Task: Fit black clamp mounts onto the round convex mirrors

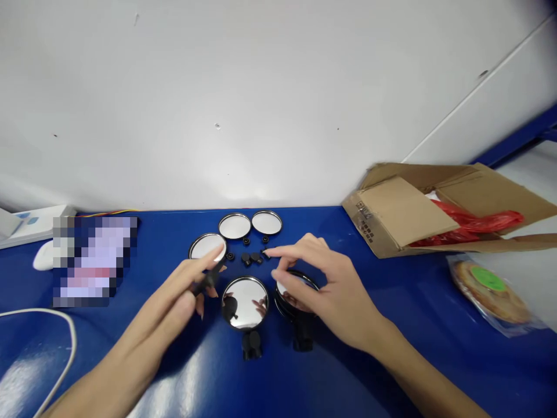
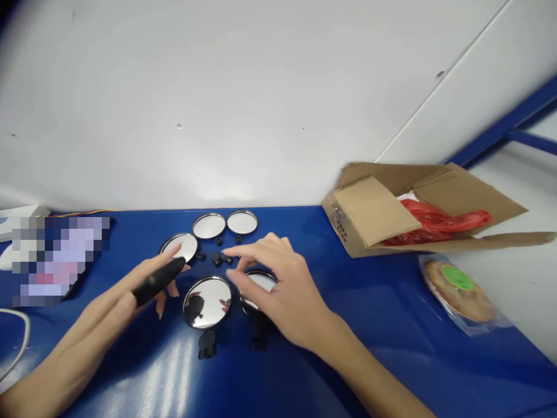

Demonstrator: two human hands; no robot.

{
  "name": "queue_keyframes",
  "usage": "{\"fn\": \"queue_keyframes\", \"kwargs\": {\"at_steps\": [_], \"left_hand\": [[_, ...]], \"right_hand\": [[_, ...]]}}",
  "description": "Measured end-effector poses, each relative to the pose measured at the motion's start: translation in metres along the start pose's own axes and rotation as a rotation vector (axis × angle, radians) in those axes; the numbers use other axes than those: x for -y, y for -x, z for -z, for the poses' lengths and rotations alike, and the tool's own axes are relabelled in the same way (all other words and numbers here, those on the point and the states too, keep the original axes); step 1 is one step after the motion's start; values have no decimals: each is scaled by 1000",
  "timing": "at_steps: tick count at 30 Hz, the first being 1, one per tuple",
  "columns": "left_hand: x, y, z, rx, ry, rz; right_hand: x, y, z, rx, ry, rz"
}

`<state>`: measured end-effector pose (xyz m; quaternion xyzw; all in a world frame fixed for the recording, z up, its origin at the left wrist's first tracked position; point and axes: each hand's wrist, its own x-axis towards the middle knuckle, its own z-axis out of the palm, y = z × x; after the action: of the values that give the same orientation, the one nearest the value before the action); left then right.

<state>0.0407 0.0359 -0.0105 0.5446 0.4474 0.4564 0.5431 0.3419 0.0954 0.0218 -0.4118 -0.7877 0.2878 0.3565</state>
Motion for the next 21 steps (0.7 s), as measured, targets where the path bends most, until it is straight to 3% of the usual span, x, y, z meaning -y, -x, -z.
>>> {"fn": "queue_keyframes", "kwargs": {"at_steps": [3,7,11,16,21], "left_hand": [[-3,13,1,43,-412,-57],[0,19,6,149,-692,-175],[0,18,4,113,-706,-195],[1,18,-1,94,-651,-185],[10,18,4,84,-684,-132]], "right_hand": [[14,7,-7,85,-11,178],[19,13,-15,56,79,392],[19,14,-20,-4,99,492],[20,19,-22,-46,89,513],[17,14,-3,-95,201,453]]}}
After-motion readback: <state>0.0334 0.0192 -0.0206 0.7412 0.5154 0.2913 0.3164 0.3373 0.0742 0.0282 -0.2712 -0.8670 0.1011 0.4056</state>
